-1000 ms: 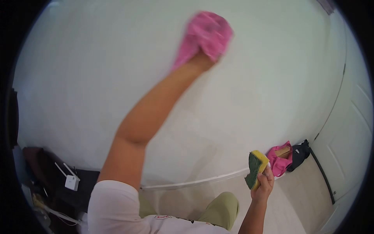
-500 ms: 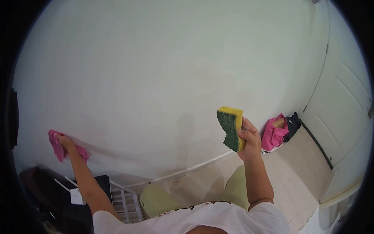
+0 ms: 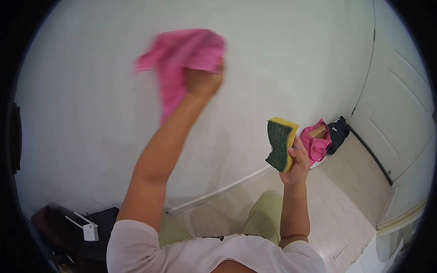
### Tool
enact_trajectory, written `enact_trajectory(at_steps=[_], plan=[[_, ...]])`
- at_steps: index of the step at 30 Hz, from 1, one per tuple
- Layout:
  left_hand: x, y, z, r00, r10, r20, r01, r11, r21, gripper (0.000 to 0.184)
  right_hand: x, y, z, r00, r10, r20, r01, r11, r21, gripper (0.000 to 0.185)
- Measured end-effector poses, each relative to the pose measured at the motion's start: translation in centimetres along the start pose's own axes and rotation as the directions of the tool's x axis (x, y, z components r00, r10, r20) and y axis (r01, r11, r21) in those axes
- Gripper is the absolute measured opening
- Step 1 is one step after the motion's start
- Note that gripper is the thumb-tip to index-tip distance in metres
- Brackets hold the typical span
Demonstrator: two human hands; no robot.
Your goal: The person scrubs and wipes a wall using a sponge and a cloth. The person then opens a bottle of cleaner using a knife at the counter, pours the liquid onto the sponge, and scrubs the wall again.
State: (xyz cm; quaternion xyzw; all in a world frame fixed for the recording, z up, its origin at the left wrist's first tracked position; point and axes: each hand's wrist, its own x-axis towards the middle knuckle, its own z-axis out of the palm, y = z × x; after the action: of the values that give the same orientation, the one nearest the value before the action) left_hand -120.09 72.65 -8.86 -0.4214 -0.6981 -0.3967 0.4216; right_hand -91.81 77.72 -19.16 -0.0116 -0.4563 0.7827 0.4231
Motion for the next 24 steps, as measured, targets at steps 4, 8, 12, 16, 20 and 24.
enact_trajectory(at_steps=[4,8,12,16,20,24], plan=[[-1.2,1.0,7.0,0.951,0.101,0.291,0.142,0.696,-0.704,0.051,0.1,-0.2,0.3,1.000,-0.013,-0.007,0.013,1.000,-0.006,0.059],[-2.8,-4.9,1.3,0.949,0.203,0.240,-0.152,0.964,-0.216,0.058,3.0,-1.1,1.5,0.991,-0.133,-0.011,0.133,0.990,-0.056,0.057],[-1.4,-13.1,-10.6,0.958,0.251,-0.135,-0.197,0.926,0.322,0.061,9.7,-2.1,4.1,0.948,-0.307,0.090,0.316,0.943,-0.109,0.047],[-2.4,-17.3,-19.8,0.898,-0.064,-0.435,0.174,0.960,0.218,0.037,17.5,-0.8,10.5,0.642,-0.708,0.294,0.704,0.392,-0.593,0.043],[-3.6,-15.5,-22.0,0.916,-0.284,-0.282,0.345,0.918,0.197,0.037,21.0,6.2,13.7,0.342,-0.814,0.469,0.643,-0.161,-0.749,0.048],[-3.6,-15.4,-21.0,0.901,-0.269,-0.339,0.331,0.933,0.139,0.051,12.4,14.1,16.1,0.306,-0.604,0.736,0.855,-0.165,-0.492,0.026]])
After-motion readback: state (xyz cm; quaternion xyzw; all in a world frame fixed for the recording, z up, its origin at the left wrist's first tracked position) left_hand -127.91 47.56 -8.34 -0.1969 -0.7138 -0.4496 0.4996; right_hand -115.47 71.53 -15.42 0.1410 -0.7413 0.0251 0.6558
